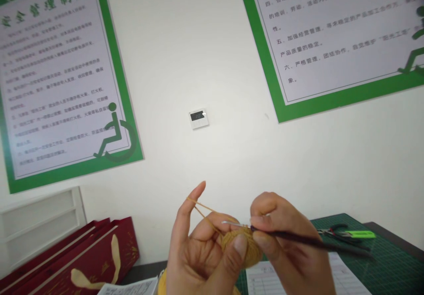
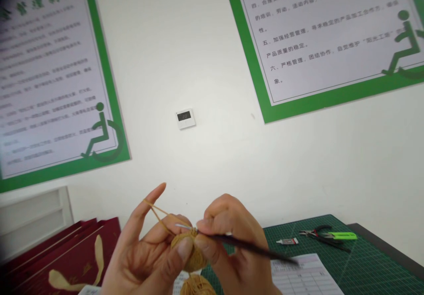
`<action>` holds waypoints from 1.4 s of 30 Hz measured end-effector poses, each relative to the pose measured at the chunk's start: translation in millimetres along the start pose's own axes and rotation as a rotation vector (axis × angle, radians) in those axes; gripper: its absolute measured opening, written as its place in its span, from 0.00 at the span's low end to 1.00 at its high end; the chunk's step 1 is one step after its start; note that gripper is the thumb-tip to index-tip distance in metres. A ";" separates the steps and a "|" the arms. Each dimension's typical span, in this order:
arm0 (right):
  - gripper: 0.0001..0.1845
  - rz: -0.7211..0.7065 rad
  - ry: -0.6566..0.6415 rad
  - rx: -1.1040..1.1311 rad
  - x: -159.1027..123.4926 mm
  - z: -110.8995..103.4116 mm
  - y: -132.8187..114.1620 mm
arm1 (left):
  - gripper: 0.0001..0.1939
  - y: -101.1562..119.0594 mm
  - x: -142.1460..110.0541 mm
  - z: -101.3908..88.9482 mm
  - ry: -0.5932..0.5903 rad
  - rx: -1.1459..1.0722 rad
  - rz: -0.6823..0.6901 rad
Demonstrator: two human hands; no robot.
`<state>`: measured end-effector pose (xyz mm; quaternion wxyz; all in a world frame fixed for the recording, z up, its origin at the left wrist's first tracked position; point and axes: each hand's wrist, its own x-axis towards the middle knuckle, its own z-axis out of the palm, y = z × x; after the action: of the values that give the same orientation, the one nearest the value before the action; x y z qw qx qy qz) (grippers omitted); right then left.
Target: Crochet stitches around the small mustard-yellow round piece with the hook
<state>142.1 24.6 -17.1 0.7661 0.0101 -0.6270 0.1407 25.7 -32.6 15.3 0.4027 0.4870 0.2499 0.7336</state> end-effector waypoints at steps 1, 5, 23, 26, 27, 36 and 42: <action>0.15 -0.179 0.004 -0.185 1.2 -3.1 -1.7 | 0.49 -0.7 0.7 0.4 -0.012 -0.024 -0.017; 0.20 -0.379 0.026 -0.304 0.8 -2.3 -6.6 | 0.46 0.6 3.1 -1.2 -0.128 -0.208 -0.212; 0.15 0.647 0.127 0.675 -5.7 15.1 -10.4 | 0.39 -2.6 9.8 -13.1 -0.231 -0.108 -0.071; 0.11 0.509 0.101 0.489 -6.5 13.7 -8.2 | 0.39 -1.9 7.5 -10.2 -0.152 -0.035 -0.036; 0.10 0.461 0.095 0.442 -7.0 12.4 -7.2 | 0.39 -1.5 6.9 -9.1 -0.133 -0.019 -0.027; 0.09 0.330 0.113 0.322 -2.4 2.4 -3.0 | 0.37 0.6 6.2 -4.7 -0.085 0.041 0.003; 0.08 0.204 0.038 0.198 1.2 -5.6 -4.6 | 0.37 1.1 6.8 -4.5 -0.067 0.036 0.013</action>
<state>148.7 21.5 -16.4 0.7547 0.0192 -0.5933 0.2795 19.8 -27.5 17.8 0.3973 0.5200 0.2462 0.7150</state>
